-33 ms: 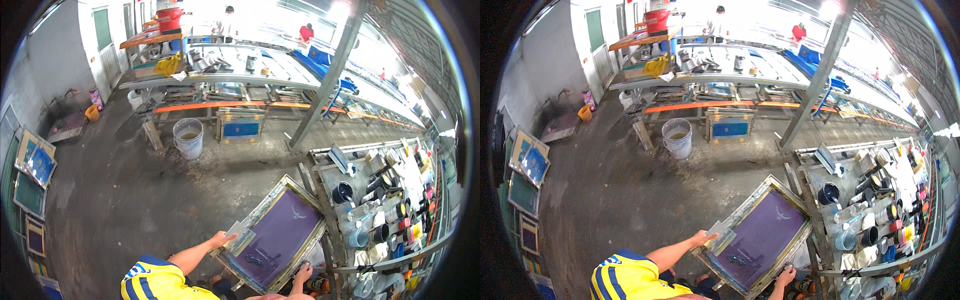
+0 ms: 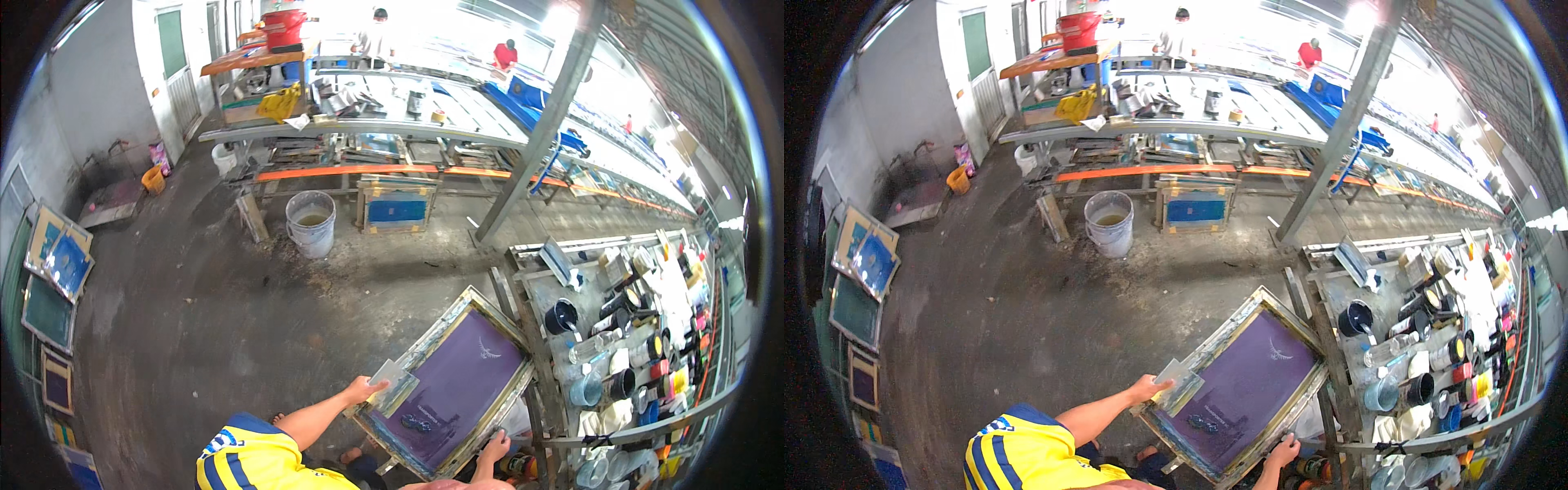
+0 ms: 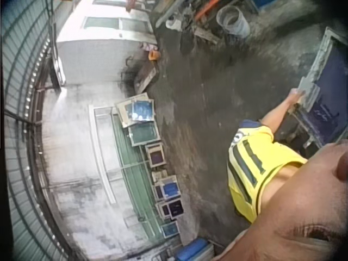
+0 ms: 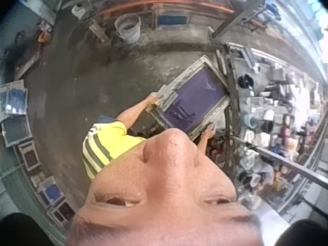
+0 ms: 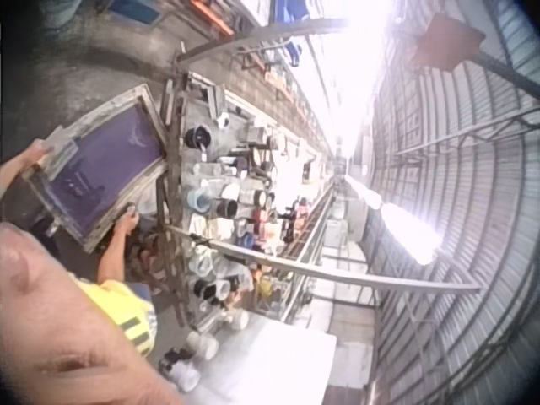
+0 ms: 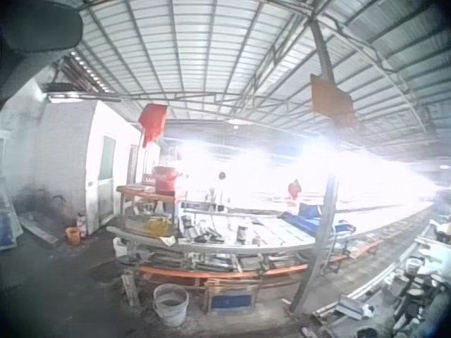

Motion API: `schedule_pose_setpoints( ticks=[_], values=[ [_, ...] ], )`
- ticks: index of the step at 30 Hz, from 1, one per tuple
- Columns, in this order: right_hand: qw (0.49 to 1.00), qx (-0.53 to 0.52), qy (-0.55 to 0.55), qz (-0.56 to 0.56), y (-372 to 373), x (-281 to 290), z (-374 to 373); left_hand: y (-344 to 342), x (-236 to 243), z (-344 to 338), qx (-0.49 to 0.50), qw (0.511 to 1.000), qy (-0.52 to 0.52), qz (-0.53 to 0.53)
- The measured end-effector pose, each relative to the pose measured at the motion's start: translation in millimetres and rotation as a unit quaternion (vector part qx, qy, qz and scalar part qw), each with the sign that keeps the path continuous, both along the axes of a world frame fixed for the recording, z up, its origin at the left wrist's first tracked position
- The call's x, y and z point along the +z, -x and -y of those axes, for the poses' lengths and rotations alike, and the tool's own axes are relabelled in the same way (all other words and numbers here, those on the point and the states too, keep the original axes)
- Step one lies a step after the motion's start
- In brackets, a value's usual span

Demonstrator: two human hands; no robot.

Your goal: The person uses a squeegee to spread purple ink across a screen printing frame placed over a garment. They then move to a table to clean the squeegee with water and stir a container of black ink before returning to the frame.

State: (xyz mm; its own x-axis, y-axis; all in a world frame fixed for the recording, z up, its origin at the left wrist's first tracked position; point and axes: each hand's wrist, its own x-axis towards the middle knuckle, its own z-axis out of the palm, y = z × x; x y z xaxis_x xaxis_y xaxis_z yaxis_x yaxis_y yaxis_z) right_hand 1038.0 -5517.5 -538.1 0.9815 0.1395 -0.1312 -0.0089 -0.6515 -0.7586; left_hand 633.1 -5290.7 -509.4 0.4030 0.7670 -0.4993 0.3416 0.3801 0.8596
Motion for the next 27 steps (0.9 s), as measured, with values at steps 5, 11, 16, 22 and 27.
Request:
schedule_pose_setpoints(
  ticks=[5, 11, 16, 22, 27],
  values=[
    [0.997, -0.014, -0.082, -0.003, 114.5, 28.2, -2.7, 132.1, 59.7, 12.5, 0.047, 0.996, -0.065, 0.026],
    [0.971, 0.139, -0.188, -0.056, 394.1, 39.0, -89.5, 450.6, 107.2, 45.4, 0.247, 0.962, -0.107, 0.047],
    [0.885, 0.347, -0.275, -0.140, 674.9, 93.7, -218.2, 727.4, 143.1, 110.9, 0.463, 0.874, -0.108, 0.103],
    [0.762, 0.611, -0.156, -0.144, 1039.9, 195.0, -349.1, 983.8, 102.7, 178.5, 0.696, 0.688, -0.138, 0.150],
    [0.658, 0.694, -0.123, -0.266, 1298.9, 206.3, -485.4, 1156.1, 54.8, 138.4, 0.747, 0.615, -0.181, 0.178]
  ],
)
